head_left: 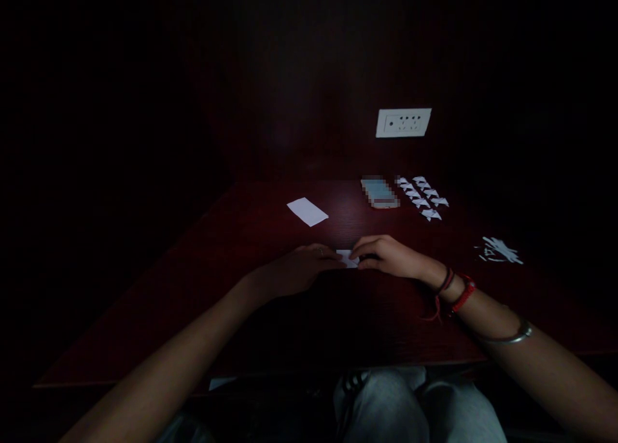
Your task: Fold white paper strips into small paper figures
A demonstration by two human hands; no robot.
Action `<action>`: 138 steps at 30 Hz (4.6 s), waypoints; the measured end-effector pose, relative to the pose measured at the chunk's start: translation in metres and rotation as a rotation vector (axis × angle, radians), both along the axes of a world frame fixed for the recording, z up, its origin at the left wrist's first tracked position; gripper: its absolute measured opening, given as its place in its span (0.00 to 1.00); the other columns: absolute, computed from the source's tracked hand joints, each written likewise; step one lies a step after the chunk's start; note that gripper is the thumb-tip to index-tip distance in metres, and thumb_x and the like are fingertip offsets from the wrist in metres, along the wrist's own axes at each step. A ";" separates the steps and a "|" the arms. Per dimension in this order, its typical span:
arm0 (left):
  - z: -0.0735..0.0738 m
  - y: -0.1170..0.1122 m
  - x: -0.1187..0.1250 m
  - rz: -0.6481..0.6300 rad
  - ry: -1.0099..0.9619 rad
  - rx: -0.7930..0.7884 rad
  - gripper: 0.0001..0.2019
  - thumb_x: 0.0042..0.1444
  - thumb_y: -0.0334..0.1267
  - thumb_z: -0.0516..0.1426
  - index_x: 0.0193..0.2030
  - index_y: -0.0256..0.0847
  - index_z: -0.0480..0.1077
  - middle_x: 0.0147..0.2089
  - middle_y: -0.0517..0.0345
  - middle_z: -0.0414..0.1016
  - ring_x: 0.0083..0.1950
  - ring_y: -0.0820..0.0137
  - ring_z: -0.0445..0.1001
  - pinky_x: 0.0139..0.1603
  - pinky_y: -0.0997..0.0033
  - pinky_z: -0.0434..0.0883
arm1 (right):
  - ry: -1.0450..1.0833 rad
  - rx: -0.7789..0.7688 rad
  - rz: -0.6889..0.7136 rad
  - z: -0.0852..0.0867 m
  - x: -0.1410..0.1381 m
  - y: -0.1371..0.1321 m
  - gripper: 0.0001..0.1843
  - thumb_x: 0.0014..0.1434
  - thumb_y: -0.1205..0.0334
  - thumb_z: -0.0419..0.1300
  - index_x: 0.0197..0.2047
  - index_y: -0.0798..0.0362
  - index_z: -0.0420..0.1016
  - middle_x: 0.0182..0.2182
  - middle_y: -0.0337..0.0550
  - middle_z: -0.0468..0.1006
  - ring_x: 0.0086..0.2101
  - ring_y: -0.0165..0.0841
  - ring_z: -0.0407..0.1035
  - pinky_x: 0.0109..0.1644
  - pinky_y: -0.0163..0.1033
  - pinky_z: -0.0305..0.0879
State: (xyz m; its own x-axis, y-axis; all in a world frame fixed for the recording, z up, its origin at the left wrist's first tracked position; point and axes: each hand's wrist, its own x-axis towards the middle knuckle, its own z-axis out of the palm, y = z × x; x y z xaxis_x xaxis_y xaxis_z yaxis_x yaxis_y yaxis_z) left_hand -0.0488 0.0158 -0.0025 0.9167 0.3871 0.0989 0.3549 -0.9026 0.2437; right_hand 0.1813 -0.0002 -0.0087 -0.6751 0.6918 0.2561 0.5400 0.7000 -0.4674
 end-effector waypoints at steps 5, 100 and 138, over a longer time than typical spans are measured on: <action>-0.002 0.000 0.002 0.015 -0.023 0.024 0.27 0.49 0.19 0.45 0.52 0.51 0.59 0.57 0.61 0.55 0.57 0.69 0.53 0.56 0.62 0.53 | -0.015 0.027 0.024 0.000 0.000 0.002 0.10 0.55 0.65 0.50 0.37 0.54 0.72 0.35 0.43 0.73 0.35 0.29 0.67 0.40 0.34 0.61; -0.009 0.003 0.012 0.048 0.033 0.229 0.21 0.51 0.23 0.47 0.51 0.45 0.60 0.51 0.57 0.61 0.50 0.69 0.61 0.50 0.65 0.58 | 0.030 0.105 -0.176 -0.005 0.004 0.007 0.16 0.50 0.75 0.50 0.40 0.53 0.72 0.36 0.42 0.74 0.37 0.29 0.67 0.43 0.37 0.62; -0.016 0.002 0.016 -0.017 0.125 0.199 0.34 0.46 0.18 0.46 0.58 0.54 0.48 0.63 0.61 0.42 0.61 0.61 0.43 0.56 0.57 0.51 | 0.426 -0.527 -0.542 -0.014 -0.009 0.012 0.14 0.43 0.76 0.56 0.36 0.60 0.69 0.30 0.43 0.73 0.28 0.26 0.66 0.34 0.33 0.63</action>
State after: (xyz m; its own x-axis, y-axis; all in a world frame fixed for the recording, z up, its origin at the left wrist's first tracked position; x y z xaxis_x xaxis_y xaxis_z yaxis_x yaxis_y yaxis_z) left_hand -0.0326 0.0173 -0.0185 0.9329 0.3556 0.0572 0.3553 -0.9346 0.0155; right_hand 0.1727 0.0115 -0.0228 -0.1378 0.9899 -0.0324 0.4416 0.0322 -0.8967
